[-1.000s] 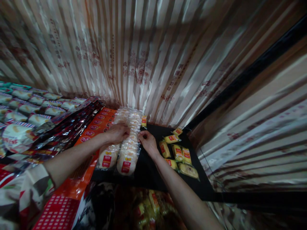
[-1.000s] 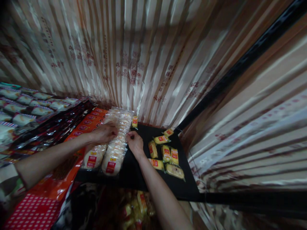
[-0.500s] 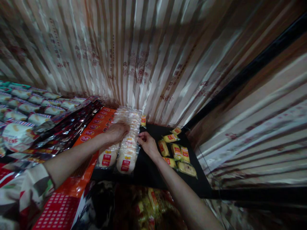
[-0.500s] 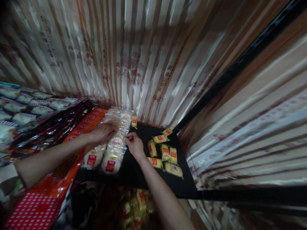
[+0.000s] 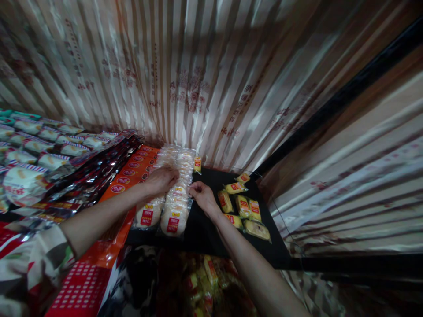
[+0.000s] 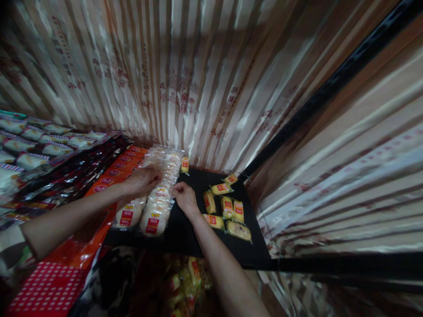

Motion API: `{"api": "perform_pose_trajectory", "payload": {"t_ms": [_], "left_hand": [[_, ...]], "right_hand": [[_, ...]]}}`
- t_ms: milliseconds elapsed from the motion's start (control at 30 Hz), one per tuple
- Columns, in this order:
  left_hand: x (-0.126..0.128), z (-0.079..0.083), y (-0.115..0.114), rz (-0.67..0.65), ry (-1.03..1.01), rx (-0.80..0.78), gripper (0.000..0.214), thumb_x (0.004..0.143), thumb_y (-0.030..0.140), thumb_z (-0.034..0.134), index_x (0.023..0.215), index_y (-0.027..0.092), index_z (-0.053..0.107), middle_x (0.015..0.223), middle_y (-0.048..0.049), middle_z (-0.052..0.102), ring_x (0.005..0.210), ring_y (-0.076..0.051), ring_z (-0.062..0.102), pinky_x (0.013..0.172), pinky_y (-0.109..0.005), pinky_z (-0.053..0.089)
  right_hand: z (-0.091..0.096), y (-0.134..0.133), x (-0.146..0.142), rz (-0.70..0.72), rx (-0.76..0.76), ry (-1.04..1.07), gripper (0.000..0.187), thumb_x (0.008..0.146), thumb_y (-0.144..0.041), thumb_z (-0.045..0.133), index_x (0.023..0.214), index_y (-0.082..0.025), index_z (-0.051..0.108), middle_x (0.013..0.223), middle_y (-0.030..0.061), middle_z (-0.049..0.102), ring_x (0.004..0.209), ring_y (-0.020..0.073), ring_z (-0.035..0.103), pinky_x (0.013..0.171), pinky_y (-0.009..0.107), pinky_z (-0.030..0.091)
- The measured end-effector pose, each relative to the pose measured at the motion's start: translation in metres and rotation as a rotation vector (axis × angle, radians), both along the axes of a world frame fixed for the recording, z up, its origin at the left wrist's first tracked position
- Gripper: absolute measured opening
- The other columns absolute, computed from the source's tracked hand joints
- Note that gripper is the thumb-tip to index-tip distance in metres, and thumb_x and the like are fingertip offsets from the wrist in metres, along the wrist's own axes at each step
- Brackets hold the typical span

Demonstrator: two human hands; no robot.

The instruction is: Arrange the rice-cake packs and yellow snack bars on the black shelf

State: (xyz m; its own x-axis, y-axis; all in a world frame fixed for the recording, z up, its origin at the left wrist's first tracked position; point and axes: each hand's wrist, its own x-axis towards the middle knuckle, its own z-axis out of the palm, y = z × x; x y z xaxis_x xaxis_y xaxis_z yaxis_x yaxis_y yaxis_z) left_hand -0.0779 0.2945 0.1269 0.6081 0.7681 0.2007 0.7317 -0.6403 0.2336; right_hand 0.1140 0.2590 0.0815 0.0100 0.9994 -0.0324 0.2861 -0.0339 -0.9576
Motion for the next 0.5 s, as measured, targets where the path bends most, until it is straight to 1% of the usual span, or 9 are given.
{"api": "perform_pose_trajectory", "payload": {"t_ms": [100, 167, 233, 367, 500], "left_hand": [[-0.002, -0.002, -0.001, -0.026, -0.042, -0.006, 0.016, 0.08, 0.018, 0.047, 0.088, 0.018, 0.06, 0.088, -0.0046, 0.064, 0.091, -0.018, 0.056, 0.078, -0.028, 0.044], [-0.002, -0.003, -0.001, -0.016, -0.051, -0.014, 0.017, 0.08, 0.017, 0.046, 0.089, 0.019, 0.061, 0.089, -0.0046, 0.064, 0.09, -0.018, 0.056, 0.078, -0.028, 0.044], [-0.001, -0.003, 0.0, 0.004, -0.047, -0.019, 0.016, 0.08, 0.017, 0.047, 0.088, 0.019, 0.061, 0.087, -0.0045, 0.064, 0.088, -0.018, 0.056, 0.076, -0.028, 0.044], [0.001, -0.005, 0.001, 0.017, -0.043, -0.008, 0.015, 0.079, 0.017, 0.047, 0.086, 0.019, 0.06, 0.085, -0.0042, 0.063, 0.087, -0.018, 0.056, 0.073, -0.027, 0.044], [0.001, -0.006, 0.002, 0.014, -0.048, -0.014, 0.015, 0.079, 0.016, 0.048, 0.085, 0.018, 0.061, 0.085, -0.0047, 0.062, 0.087, -0.017, 0.055, 0.074, -0.026, 0.044]], "right_hand": [[0.0, -0.001, -0.002, -0.03, -0.004, -0.002, 0.022, 0.067, -0.041, 0.061, 0.069, -0.02, 0.055, 0.057, -0.004, 0.055, 0.053, 0.0109, 0.05, 0.054, 0.023, 0.039], [0.0, -0.003, -0.001, -0.065, 0.006, -0.038, 0.023, 0.07, -0.044, 0.058, 0.072, -0.021, 0.055, 0.057, -0.0037, 0.056, 0.053, 0.0115, 0.051, 0.053, 0.023, 0.039], [0.001, -0.007, 0.001, -0.068, 0.02, -0.1, 0.026, 0.073, -0.047, 0.055, 0.072, -0.021, 0.056, 0.057, -0.0036, 0.056, 0.053, 0.0117, 0.051, 0.053, 0.023, 0.039], [0.001, -0.014, 0.007, 0.038, 0.054, -0.168, 0.028, 0.072, -0.048, 0.057, 0.069, -0.02, 0.058, 0.06, -0.003, 0.057, 0.057, 0.0116, 0.051, 0.055, 0.022, 0.038], [-0.002, -0.014, 0.007, 0.136, 0.049, -0.088, 0.024, 0.07, -0.043, 0.06, 0.07, -0.019, 0.06, 0.063, -0.0028, 0.058, 0.059, 0.0109, 0.05, 0.059, 0.023, 0.039]]}}
